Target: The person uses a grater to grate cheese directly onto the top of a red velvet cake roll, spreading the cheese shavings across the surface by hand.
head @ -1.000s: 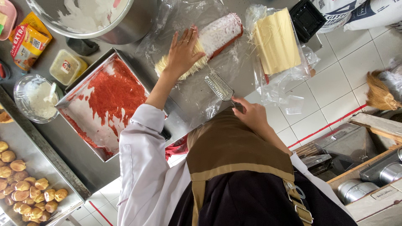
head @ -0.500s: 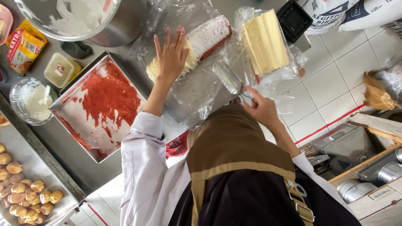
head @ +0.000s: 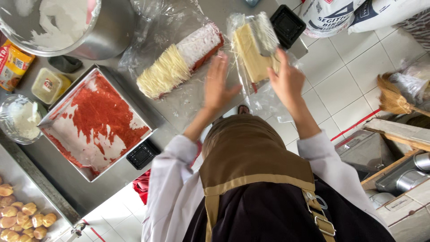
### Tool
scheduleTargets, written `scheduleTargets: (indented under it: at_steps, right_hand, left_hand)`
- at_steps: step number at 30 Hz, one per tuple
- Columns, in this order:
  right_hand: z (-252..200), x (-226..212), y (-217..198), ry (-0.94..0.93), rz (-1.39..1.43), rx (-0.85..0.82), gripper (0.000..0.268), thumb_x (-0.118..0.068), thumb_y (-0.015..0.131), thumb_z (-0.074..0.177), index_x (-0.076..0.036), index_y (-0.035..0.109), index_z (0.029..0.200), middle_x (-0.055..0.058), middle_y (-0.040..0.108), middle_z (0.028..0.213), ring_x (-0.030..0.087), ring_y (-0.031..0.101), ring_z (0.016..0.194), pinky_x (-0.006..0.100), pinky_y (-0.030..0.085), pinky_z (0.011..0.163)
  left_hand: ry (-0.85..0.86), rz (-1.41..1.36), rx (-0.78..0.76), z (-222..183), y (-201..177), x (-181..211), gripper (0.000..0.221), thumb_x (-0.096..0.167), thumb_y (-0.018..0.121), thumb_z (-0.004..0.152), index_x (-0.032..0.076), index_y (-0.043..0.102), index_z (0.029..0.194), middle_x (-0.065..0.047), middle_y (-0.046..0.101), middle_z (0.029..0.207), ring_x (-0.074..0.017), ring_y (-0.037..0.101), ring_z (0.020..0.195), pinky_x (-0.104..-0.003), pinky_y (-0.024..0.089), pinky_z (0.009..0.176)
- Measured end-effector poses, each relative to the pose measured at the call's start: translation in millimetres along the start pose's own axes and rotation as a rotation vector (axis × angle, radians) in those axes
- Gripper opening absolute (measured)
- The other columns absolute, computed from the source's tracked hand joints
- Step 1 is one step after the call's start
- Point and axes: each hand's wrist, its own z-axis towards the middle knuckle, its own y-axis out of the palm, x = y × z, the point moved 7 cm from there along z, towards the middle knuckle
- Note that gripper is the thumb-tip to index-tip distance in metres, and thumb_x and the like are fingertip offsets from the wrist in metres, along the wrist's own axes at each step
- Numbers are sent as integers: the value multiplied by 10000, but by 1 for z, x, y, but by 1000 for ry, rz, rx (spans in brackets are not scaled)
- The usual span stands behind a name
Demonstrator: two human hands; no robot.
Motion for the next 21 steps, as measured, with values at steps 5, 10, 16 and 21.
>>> scheduleTargets:
  at_steps: [5, 10, 16, 21]
  right_hand:
    - [39, -8, 46, -51, -110, -72, 587, -261, 784, 939, -148, 578, 1477, 31, 614, 537, 188, 570, 416, 354, 416, 414]
    - [69, -3, 82, -92, -135, -20, 516, -237, 741, 959, -98, 611, 1439, 10, 630, 552, 135, 533, 383, 332, 398, 364]
    - [82, 6, 104, -139, -198, 13, 485, -307, 740, 970, -72, 629, 1380, -7, 584, 475, 116, 450, 322, 319, 305, 331]
    - [74, 7, 105, -168, -265, 59, 430, -308, 693, 1021, -58, 631, 1365, -44, 560, 473, 87, 396, 344, 306, 270, 383]
  left_hand:
    - [-57, -307, 272, 9, 72, 43, 1238, 468, 912, 723, 87, 159, 1629, -239, 191, 1681, -419, 241, 1573, -516, 326, 1267]
    - [-107, -170, 498, 1, 107, 64, 1163, 455, 935, 693, 140, 277, 1599, -187, 282, 1664, -390, 285, 1567, -572, 280, 1283]
    - [-221, -87, 614, 2, 138, 56, 876, 486, 905, 708, 126, 453, 1366, -45, 415, 1584, -283, 346, 1547, -597, 118, 1335]
    - [-270, -24, 625, -1, 147, 50, 714, 499, 891, 718, 142, 555, 1237, 35, 501, 1461, -267, 395, 1517, -590, 3, 1340]
